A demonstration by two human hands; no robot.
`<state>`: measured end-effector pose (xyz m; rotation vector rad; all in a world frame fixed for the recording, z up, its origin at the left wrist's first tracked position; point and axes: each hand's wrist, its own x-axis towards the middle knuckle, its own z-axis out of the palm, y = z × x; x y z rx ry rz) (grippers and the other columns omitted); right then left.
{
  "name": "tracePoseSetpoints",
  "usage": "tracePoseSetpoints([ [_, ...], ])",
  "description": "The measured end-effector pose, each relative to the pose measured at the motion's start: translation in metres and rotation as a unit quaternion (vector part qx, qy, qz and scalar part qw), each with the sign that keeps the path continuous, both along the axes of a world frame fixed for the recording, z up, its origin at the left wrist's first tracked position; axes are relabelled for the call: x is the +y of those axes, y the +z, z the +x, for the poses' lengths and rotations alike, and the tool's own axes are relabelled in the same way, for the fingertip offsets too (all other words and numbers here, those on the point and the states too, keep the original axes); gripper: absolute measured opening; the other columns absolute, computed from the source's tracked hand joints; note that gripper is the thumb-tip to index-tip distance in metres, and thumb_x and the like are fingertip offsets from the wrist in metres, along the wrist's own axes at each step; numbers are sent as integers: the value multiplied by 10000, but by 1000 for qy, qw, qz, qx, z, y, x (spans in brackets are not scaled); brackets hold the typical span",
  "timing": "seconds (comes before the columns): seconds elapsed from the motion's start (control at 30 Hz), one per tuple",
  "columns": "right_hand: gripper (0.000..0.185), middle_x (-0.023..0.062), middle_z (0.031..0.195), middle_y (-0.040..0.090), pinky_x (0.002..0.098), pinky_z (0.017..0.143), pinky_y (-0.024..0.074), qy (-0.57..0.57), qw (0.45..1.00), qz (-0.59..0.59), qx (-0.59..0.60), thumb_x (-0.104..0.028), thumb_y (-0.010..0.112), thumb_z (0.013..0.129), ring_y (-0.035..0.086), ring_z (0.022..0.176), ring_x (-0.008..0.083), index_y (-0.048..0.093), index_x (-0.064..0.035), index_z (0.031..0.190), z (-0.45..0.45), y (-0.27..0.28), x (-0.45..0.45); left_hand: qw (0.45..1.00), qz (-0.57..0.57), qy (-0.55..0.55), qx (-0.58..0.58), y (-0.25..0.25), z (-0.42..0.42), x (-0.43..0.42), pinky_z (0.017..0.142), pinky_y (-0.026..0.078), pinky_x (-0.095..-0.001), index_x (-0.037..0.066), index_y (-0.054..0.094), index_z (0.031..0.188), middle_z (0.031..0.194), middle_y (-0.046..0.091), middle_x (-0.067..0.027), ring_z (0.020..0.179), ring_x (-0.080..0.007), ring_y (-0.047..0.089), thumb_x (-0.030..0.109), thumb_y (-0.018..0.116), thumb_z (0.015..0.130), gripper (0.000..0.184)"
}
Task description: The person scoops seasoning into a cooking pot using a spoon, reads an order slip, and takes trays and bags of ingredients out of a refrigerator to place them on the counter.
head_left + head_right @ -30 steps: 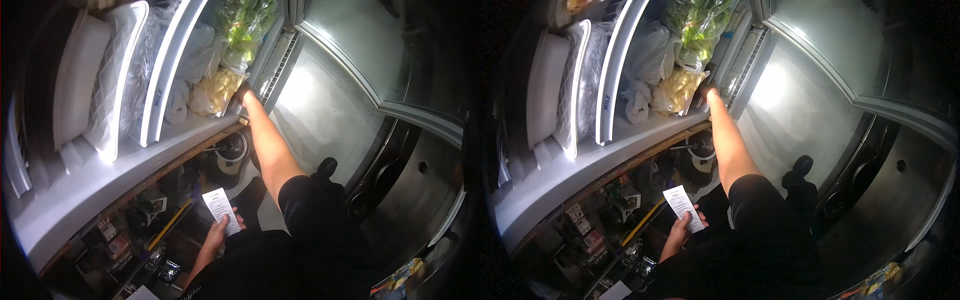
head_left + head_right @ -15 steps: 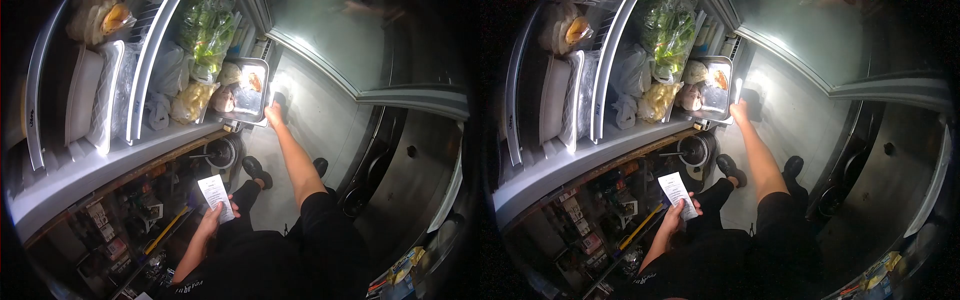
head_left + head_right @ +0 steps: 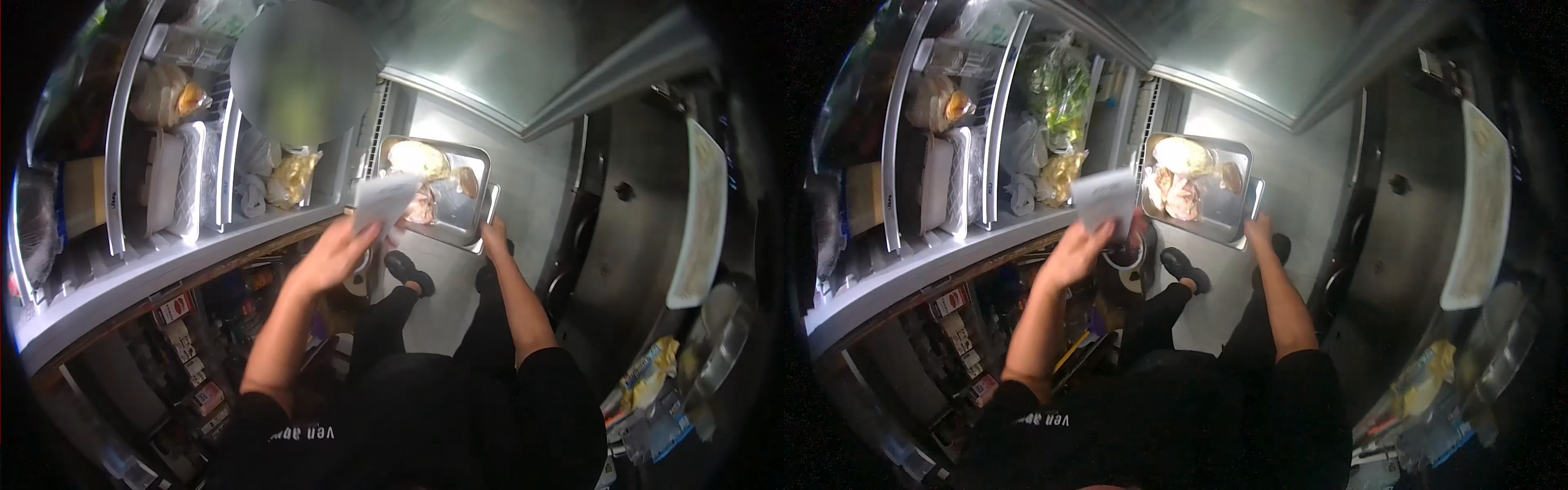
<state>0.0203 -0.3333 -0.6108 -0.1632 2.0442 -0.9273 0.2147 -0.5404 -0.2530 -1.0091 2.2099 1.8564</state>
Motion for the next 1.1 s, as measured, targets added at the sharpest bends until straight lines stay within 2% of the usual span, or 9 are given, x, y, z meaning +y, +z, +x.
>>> tracePoseSetpoints([
  [0.13, 287, 93, 822, 625, 336, 684, 449, -86, 991, -90, -56, -89, 504, 806, 562, 750, 184, 611, 24, 1047, -26, 47, 88, 938, -121, -193, 260, 95, -174, 23, 782, 474, -363, 13, 549, 1144, 980, 623, -132, 812, -243, 616, 199, 445, 957, 283],
  [0.23, 307, 97, 867, 628, 320, 698, 458, -119, 986, -71, -87, -68, 476, 810, 575, 775, 180, 607, 26, 1071, -38, 132, 130, 934, -76, -259, 236, 155, -281, 61, 771, 490, -334, 54, 563, 1172, 989, 637, -106, 788, -201, 635, 318, 380, 987, 370],
  [0.3, 314, 100, 886, 627, 319, 706, 457, -124, 988, -66, -64, -59, 467, 811, 575, 783, 177, 603, 32, 1079, -37, 159, 162, 925, 30, -209, 316, 170, -342, 76, 936, 422, -384, 62, 517, 1251, 1145, 598, -172, 1008, -297, 596, 366, 321, 994, 445],
  [0.47, 345, 116, 923, 634, 303, 722, 447, -198, 966, -131, -98, -120, 508, 824, 568, 809, 173, 584, 63, 1106, -39, 224, 212, 827, -384, 106, 396, 141, -469, 40, 988, 361, -417, 4, 504, 1160, 1126, 535, -269, 1130, -389, 486, 327, 348, 985, 399],
  [0.57, 328, 121, 860, 621, 305, 637, 444, -220, 964, -128, -82, -77, 475, 799, 560, 722, 175, 584, 67, 1072, -49, 238, 227, 762, -500, 173, 375, 150, -470, 53, 1033, 306, -450, 15, 480, 1197, 1229, 467, -306, 1204, -430, 401, 318, 331, 989, 397],
  [0.63, 328, 127, 852, 619, 304, 624, 444, -226, 963, -113, -92, -58, 460, 788, 561, 713, 179, 582, 68, 1064, -59, 249, 236, 870, -304, 171, 348, 159, -451, 67, 1040, 293, -473, 27, 479, 1229, 1279, 450, -293, 1222, -429, 387, 355, 289, 995, 446],
  [0.7, 351, 145, 863, 624, 301, 640, 449, -232, 962, -114, -91, -35, 446, 758, 574, 725, 200, 572, 77, 1065, -70, 257, 244, 855, -357, 205, 316, 144, -441, 68, 1025, 322, -477, 55, 483, 1265, 1243, 517, -248, 1181, -408, 457, 331, 292, 986, 437],
  [0.9, 358, 167, 880, 641, 326, 720, 468, -236, 957, -149, -85, -19, 467, 729, 610, 785, 234, 587, 59, 1057, -88, 292, 254, 903, -272, 203, 265, 202, -335, 127, 1134, 77, -397, 30, 327, 1404, 1504, -18, -277, 1404, -395, 24, 376, 249, 1003, 535],
  [1.1, 327, 113, 892, 644, 323, 741, 461, -69, 996, -45, -46, -19, 485, 789, 601, 778, 223, 594, 26, 1094, -83, 284, 276, 895, -234, 293, 241, 192, -270, 131, 1093, 200, -330, 90, 300, 1430, 1456, 280, -144, 1333, -238, 261, 387, 283, 1010, 515],
])
